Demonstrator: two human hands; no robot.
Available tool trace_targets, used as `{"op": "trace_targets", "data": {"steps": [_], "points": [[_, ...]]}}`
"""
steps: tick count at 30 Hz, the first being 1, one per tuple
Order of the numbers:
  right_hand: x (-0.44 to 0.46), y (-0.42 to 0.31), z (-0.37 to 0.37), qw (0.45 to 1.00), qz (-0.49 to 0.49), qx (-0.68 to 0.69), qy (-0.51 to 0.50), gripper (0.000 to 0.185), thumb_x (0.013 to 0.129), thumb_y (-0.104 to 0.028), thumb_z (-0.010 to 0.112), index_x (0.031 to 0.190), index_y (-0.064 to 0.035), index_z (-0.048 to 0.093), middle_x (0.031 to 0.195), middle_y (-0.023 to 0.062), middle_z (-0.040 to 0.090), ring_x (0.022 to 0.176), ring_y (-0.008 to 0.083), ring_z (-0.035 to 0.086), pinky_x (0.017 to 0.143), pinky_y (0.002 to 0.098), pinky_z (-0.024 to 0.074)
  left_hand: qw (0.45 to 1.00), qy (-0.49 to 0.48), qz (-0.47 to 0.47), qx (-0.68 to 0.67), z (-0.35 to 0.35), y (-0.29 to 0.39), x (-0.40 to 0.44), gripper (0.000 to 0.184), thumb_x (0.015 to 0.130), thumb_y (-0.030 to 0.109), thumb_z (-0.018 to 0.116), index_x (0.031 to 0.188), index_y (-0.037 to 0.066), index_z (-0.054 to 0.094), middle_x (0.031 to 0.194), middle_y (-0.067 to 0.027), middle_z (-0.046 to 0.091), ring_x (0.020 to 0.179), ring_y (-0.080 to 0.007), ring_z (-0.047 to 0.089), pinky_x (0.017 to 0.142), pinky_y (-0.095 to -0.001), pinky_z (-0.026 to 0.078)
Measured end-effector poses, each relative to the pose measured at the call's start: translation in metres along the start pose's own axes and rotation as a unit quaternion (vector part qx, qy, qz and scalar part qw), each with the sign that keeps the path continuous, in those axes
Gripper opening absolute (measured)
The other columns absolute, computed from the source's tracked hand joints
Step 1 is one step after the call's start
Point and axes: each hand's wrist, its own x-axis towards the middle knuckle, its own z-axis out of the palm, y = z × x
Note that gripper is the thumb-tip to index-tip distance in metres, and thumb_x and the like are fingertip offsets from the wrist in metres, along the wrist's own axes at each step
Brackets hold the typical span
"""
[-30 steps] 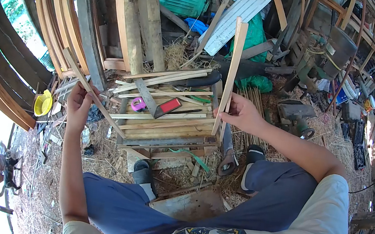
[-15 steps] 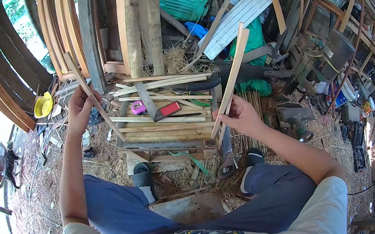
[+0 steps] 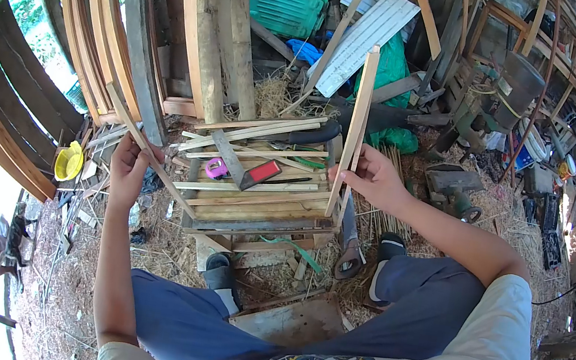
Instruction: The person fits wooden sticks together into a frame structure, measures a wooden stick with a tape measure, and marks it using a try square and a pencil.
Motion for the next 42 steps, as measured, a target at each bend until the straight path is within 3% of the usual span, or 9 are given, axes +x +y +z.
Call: {"op": "trace_targets", "data": {"steps": [10,17,25,29,34,40,42], "points": [[0.007,-0.019,0.002,0.999,-0.021,0.016,0.027,0.027,0.102,0.001,0.059,0.127,-0.0025,0.049,0.117,0.0133,0.072,0.113,0.0207,0.070,0.102,0.0378,0.0557,1.000,0.002,-0.001,-0.012,0.001,0.000,0.000,0.024,0.101,-0.001,0.050,0.124,-0.001,0.055,0.095,-0.0102,0.070,0.089,-0.0174,0.068,0.085,-0.0324,0.055],[0.020,-0.033,0.004,0.996,-0.067,0.022,0.051,0.021,0.105,-0.002,0.056,0.125,-0.0034,0.049,0.116,0.0150,0.071,0.110,0.0226,0.071,0.102,0.0397,0.0569,1.000,-0.009,0.003,-0.005,0.004,-0.001,0.004,0.029,0.099,0.008,0.052,0.126,-0.002,0.057,0.093,-0.0093,0.070,0.088,-0.0174,0.067,0.082,-0.0328,0.054],[0.026,-0.027,0.015,0.992,-0.086,0.032,0.083,0.014,0.109,-0.009,0.049,0.122,-0.0051,0.048,0.101,0.0058,0.061,0.095,0.0146,0.062,0.091,0.0339,0.0526,0.999,0.048,0.005,0.013,0.026,0.012,0.008,0.020,0.107,0.021,0.058,0.109,0.002,0.058,0.083,-0.0056,0.066,0.076,-0.0122,0.062,0.073,-0.0282,0.049],[0.031,-0.019,0.022,0.988,-0.097,0.081,0.091,0.013,0.109,-0.011,0.047,0.121,-0.0059,0.049,0.095,0.0027,0.055,0.087,0.0121,0.055,0.084,0.0309,0.0487,0.994,0.101,0.000,0.031,0.027,0.005,0.013,0.027,0.108,0.028,0.059,0.101,0.002,0.062,0.074,-0.0041,0.064,0.069,-0.0104,0.060,0.066,-0.0262,0.045],[0.034,-0.023,0.030,0.988,-0.079,0.071,0.108,0.016,0.107,-0.016,0.054,0.120,-0.0070,0.050,0.094,0.0009,0.053,0.084,0.0107,0.053,0.080,0.0296,0.0481,0.987,0.159,-0.019,0.033,0.037,0.000,0.018,0.033,0.106,0.031,0.063,0.091,0.002,0.063,0.068,-0.0017,0.062,0.059,-0.0087,0.057,0.055,-0.0245,0.040],[0.033,-0.036,0.044,0.987,-0.073,-0.018,0.140,0.026,0.103,-0.027,0.066,0.115,-0.0085,0.051,0.093,-0.0021,0.052,0.083,0.0080,0.052,0.073,0.0266,0.0466,0.975,0.187,-0.018,0.118,0.060,0.021,0.018,0.033,0.100,0.032,0.073,0.088,0.003,0.062,0.068,-0.0003,0.061,0.059,-0.0066,0.057,0.055,-0.0243,0.043],[0.034,-0.036,0.043,0.988,-0.064,-0.011,0.141,0.027,0.104,-0.029,0.066,0.115,-0.0087,0.051,0.093,-0.0021,0.053,0.082,0.0082,0.052,0.072,0.0262,0.0463,0.974,0.183,-0.021,0.130,0.063,0.023,0.017,0.031,0.102,0.031,0.070,0.090,0.003,0.062,0.067,0.0001,0.060,0.059,-0.0067,0.056,0.056,-0.0241,0.044]]}}
